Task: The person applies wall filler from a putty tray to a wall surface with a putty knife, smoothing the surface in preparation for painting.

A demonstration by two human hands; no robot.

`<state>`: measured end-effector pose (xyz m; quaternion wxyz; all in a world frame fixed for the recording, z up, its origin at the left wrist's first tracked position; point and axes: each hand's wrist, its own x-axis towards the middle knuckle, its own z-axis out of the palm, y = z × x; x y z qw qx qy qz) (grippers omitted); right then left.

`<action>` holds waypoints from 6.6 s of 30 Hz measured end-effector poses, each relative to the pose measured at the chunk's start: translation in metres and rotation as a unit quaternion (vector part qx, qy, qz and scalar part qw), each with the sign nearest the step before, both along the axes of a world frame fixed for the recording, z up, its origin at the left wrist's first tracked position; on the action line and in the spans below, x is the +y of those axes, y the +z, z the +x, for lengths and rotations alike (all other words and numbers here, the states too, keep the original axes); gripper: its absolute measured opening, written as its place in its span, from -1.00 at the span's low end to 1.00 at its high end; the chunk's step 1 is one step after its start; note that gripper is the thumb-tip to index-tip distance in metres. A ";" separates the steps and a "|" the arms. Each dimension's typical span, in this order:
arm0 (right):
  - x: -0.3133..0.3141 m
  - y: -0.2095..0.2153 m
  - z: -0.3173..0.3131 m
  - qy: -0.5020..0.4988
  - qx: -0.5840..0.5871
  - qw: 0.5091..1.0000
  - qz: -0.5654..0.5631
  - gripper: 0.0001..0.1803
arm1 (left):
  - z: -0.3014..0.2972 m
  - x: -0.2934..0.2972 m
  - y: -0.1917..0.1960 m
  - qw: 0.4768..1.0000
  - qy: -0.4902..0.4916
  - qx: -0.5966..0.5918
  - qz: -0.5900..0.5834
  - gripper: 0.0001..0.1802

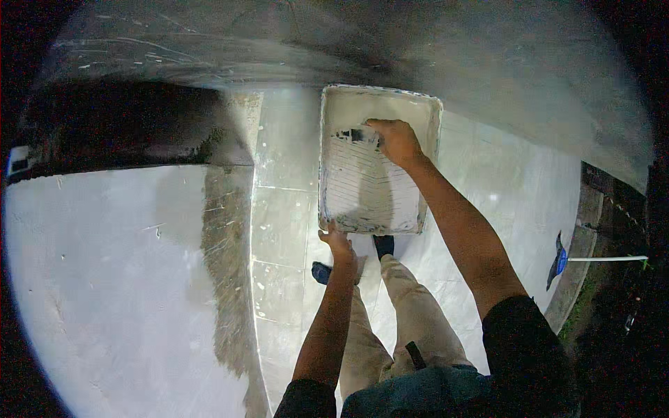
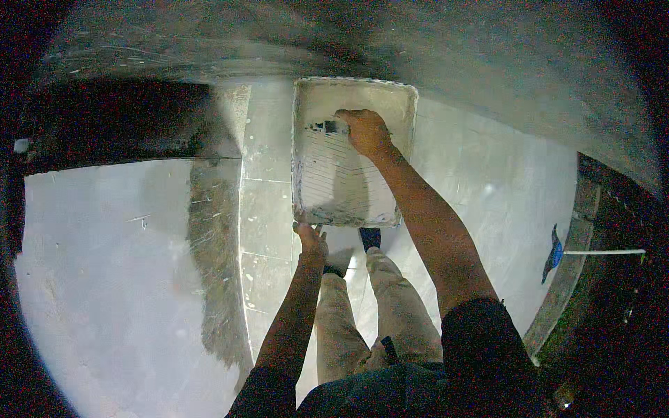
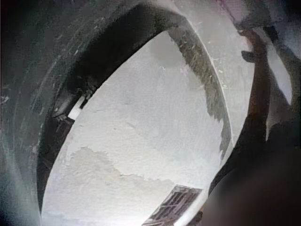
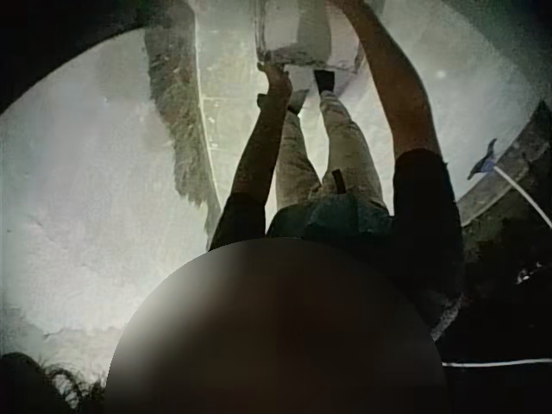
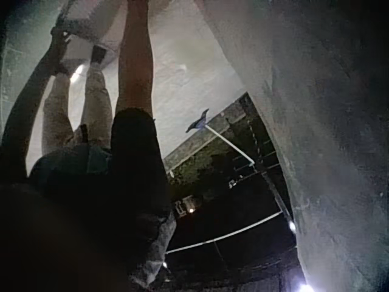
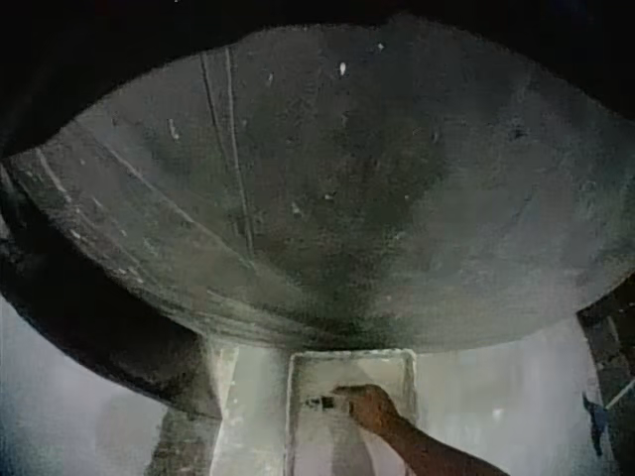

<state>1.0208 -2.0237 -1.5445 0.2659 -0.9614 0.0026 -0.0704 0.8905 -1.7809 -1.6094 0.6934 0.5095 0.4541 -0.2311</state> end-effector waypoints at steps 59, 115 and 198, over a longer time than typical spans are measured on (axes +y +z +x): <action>0.143 0.214 -0.018 0.086 0.255 0.445 0.854 -0.63 | 0.020 0.065 0.373 0.417 -0.324 -0.359 0.770 -0.40; 0.322 0.408 0.000 0.173 -0.439 0.722 0.507 -0.53 | 0.087 0.239 0.540 -0.067 -0.186 -0.484 0.852 -0.69; 0.341 0.408 0.048 0.016 -0.484 0.712 0.509 -0.61 | 0.081 0.274 0.528 -0.135 -0.216 -0.499 0.828 -0.59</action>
